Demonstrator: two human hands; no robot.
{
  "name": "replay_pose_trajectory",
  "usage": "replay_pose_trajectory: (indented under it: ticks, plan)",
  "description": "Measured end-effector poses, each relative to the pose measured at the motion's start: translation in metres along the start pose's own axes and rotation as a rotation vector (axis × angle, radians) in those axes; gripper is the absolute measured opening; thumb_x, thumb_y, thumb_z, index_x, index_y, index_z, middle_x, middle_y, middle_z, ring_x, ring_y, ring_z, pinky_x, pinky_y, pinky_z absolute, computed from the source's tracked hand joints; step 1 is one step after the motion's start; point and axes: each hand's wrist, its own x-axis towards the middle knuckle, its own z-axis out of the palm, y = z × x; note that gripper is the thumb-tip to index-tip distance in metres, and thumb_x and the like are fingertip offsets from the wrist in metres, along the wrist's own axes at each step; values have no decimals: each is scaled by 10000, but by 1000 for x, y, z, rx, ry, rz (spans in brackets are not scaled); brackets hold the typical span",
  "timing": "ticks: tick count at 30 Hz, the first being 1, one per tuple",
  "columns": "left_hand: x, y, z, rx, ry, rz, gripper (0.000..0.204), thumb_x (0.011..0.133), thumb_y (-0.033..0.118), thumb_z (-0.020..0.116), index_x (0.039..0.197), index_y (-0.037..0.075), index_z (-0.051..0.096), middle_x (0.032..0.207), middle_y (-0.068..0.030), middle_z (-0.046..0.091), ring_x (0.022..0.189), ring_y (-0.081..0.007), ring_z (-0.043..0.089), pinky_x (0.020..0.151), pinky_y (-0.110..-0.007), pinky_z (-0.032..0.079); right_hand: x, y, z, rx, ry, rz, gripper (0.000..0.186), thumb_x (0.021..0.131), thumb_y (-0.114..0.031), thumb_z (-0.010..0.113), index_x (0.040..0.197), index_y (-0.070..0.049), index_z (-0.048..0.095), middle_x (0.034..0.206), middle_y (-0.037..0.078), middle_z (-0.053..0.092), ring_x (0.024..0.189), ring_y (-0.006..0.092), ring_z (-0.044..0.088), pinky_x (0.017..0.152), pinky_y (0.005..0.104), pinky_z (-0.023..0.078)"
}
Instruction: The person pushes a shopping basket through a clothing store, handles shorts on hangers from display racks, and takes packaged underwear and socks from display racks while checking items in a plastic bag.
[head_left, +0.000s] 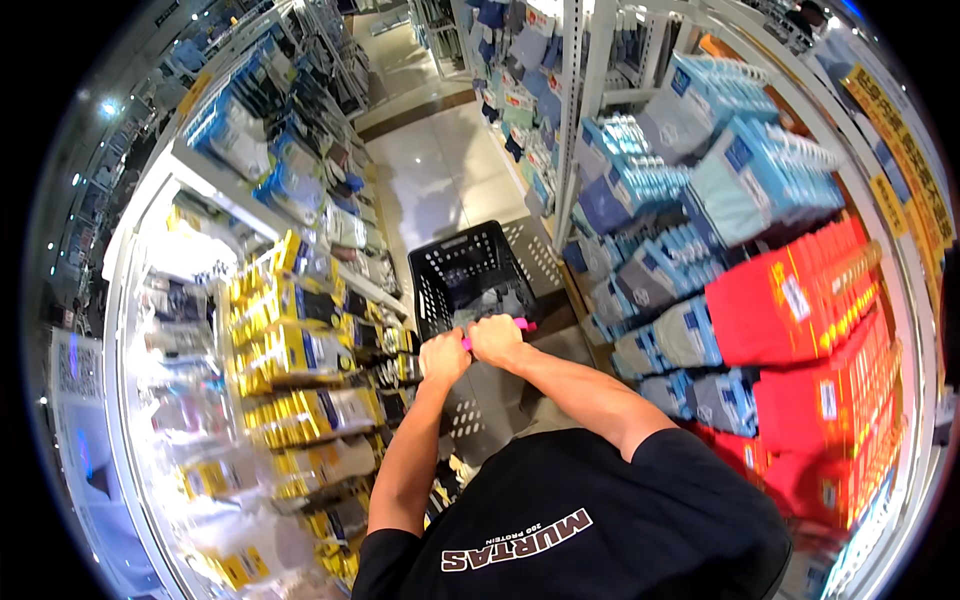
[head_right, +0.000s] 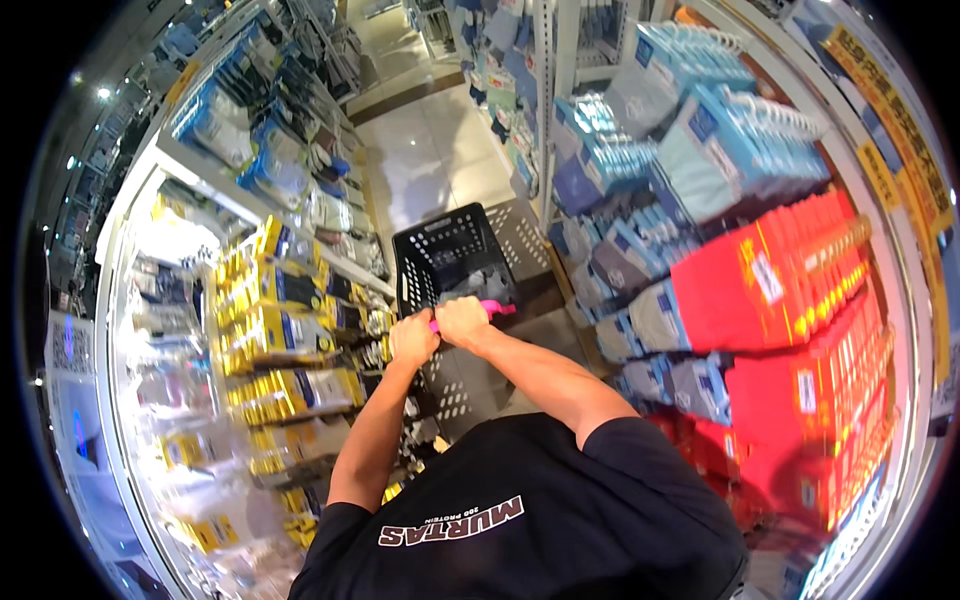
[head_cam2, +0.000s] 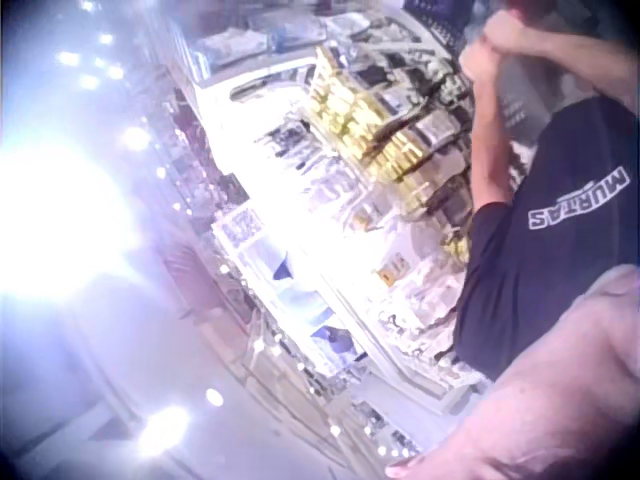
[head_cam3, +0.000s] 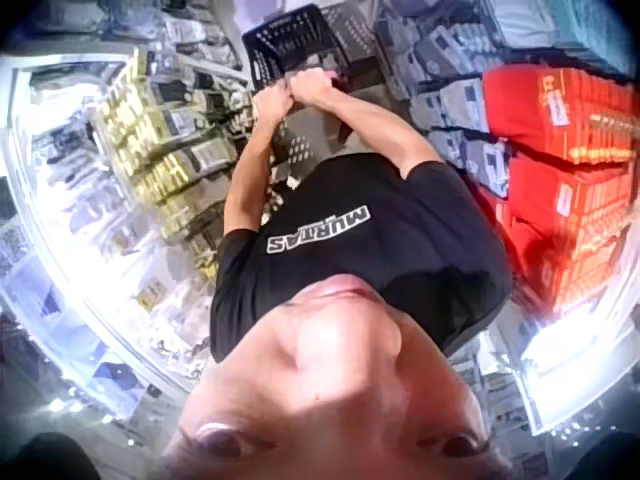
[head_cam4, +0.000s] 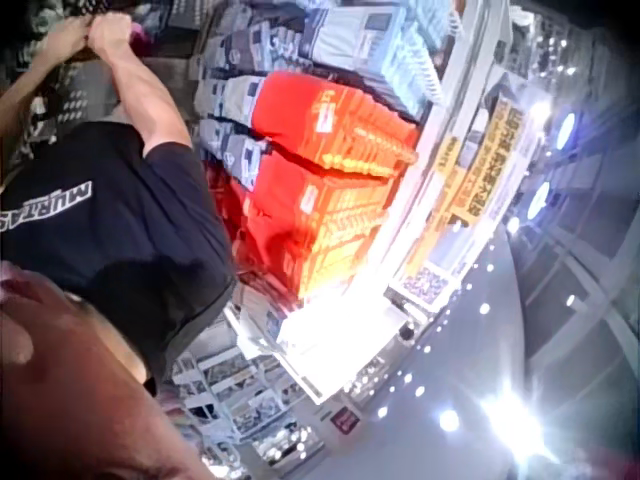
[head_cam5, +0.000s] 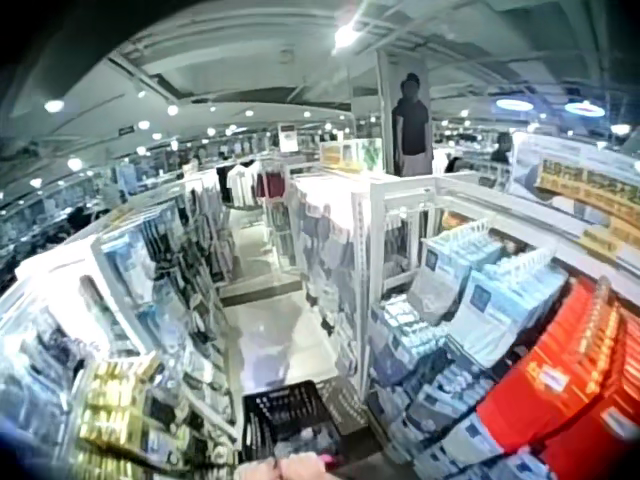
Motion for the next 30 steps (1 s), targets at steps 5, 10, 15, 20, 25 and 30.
replay_pose_trajectory:
  ticks: [5, 10, 15, 20, 25, 30]
  plan:
    - [80, -14, -16, 3, 49, 9, 159, 791, 223, 627, 870, 85, 629, 829, -165, 702, 805, -367, 692, 723, -479, 542, 78, 39, -17, -6, -19, -78, 191, 788, -212, 590, 821, -61, 703, 775, 159, 716, 704, 316, 712, 630, 435, 555]
    - [134, -32, -27, -4, 58, -6, 151, 788, 230, 632, 866, 102, 615, 835, -156, 700, 787, -371, 683, 702, -492, 530, 135, 62, -25, 7, 42, -111, 189, 793, -205, 590, 832, -54, 697, 776, 158, 713, 719, 318, 711, 637, 440, 558]
    - [187, -46, -46, 5, 53, -20, 118, 796, 184, 605, 873, 98, 631, 865, -159, 707, 795, -357, 695, 712, -467, 543, 192, 77, -33, 2, 52, -141, 182, 795, -205, 586, 816, -53, 684, 763, 154, 707, 689, 315, 704, 613, 432, 556]
    - [234, -73, -64, -8, 94, -10, 129, 789, 187, 604, 873, 98, 643, 840, -159, 708, 774, -352, 698, 699, -467, 549, 252, 87, -29, -24, 98, -172, 179, 793, -213, 586, 802, -57, 674, 739, 149, 700, 658, 310, 699, 593, 431, 552]
    - [290, -113, -70, -48, 103, 42, 155, 785, 257, 627, 840, 112, 636, 806, -138, 704, 773, -343, 692, 687, -473, 543, 311, 89, -40, -60, 74, -69, 192, 787, -234, 592, 820, -58, 662, 738, 162, 697, 663, 333, 699, 595, 450, 544]
    - [335, -133, -93, -87, 119, 128, 120, 783, 204, 613, 852, 107, 630, 813, -139, 704, 772, -342, 694, 687, -469, 544, 356, 96, -57, -104, 127, -80, 155, 781, -224, 600, 758, -81, 655, 683, 153, 686, 615, 319, 694, 561, 441, 545]
